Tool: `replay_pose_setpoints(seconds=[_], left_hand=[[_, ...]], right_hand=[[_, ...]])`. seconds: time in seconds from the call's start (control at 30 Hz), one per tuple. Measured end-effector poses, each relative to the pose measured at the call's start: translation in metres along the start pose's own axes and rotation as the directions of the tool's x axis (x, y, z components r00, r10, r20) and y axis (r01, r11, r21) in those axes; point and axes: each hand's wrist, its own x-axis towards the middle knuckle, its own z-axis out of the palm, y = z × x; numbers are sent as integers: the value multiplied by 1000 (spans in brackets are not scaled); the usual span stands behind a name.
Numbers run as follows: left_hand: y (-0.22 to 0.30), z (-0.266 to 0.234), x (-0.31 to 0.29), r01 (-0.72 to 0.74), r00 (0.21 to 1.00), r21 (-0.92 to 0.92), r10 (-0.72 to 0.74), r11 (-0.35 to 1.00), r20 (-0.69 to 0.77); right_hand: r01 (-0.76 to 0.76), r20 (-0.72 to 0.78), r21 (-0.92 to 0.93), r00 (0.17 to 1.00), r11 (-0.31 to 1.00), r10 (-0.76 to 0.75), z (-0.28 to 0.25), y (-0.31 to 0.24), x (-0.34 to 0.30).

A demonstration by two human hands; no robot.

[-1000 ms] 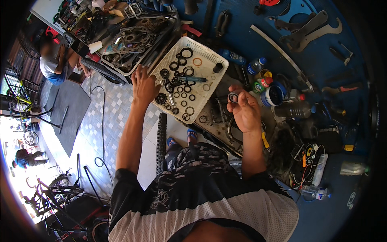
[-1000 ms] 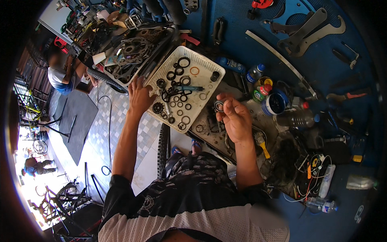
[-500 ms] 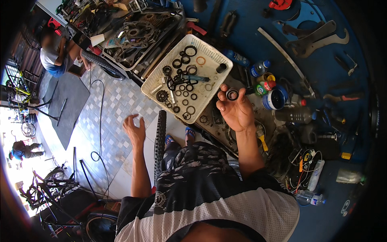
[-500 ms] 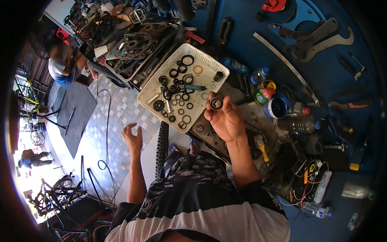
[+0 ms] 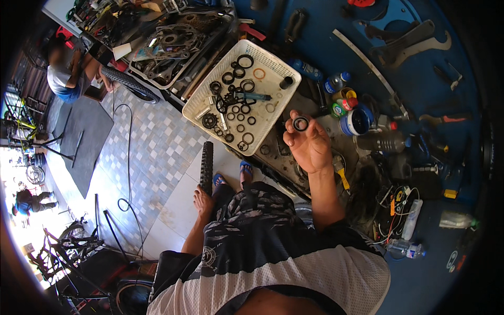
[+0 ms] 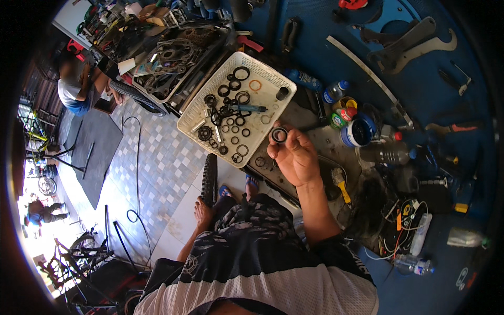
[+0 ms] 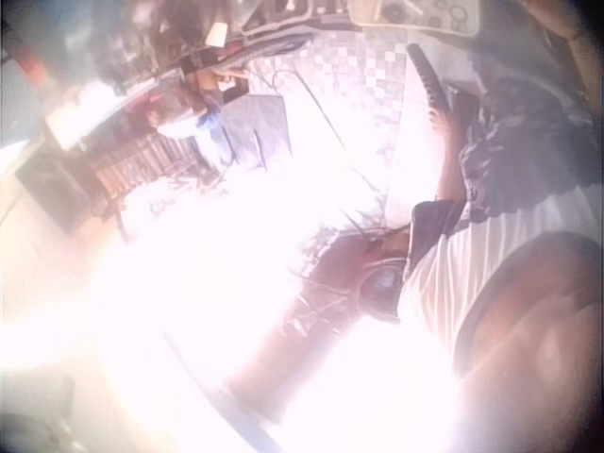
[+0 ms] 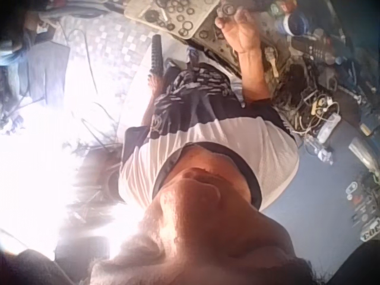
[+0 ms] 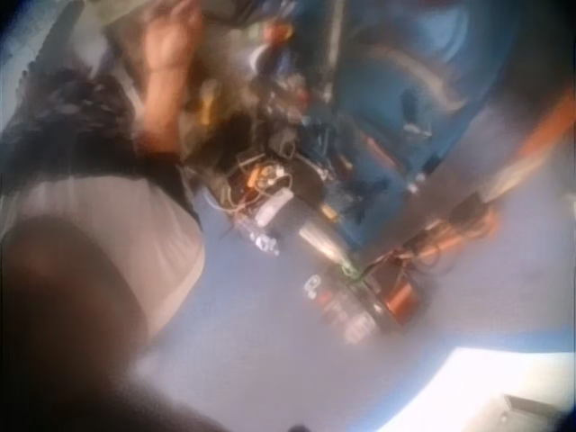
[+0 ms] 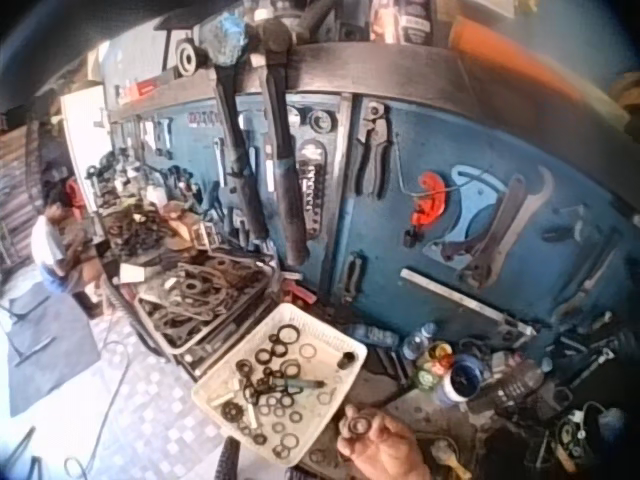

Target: The person works on a bicycle wheel in a workshop. They apply lubricant to the hub and cassette area, then install a bearing into the hub using a hammer and a socket. The wheel remains on the floor during the process.

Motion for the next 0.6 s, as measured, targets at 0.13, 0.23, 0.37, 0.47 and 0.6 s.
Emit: replay_pose_setpoints(seconds=[0.13, 0.23, 0.37, 0.47, 0.6], left_hand=[[-19, -14, 21, 36, 991, 18, -38, 999, 130], [-30, -21, 34, 42, 981, 60, -53, 997, 185], [-65, -27, 44, 59, 991, 95, -70, 994, 114], [-112, -34, 66, 26, 995, 36, -29, 999, 91], [-196, -41, 96, -248, 968, -96, 250, 964, 10]], right_hand=[[41, -41, 58, 998, 997, -38, -6, -11, -24], [123, -202, 23, 972, 992, -116, -4, -20, -56], [191, -398, -262, 872, 946, -286, 7, -22, -117], [116, -484, -386, 819, 915, -307, 19, -7, -173], [64, -588, -429, 737, 901, -333, 36, 52, -252]])
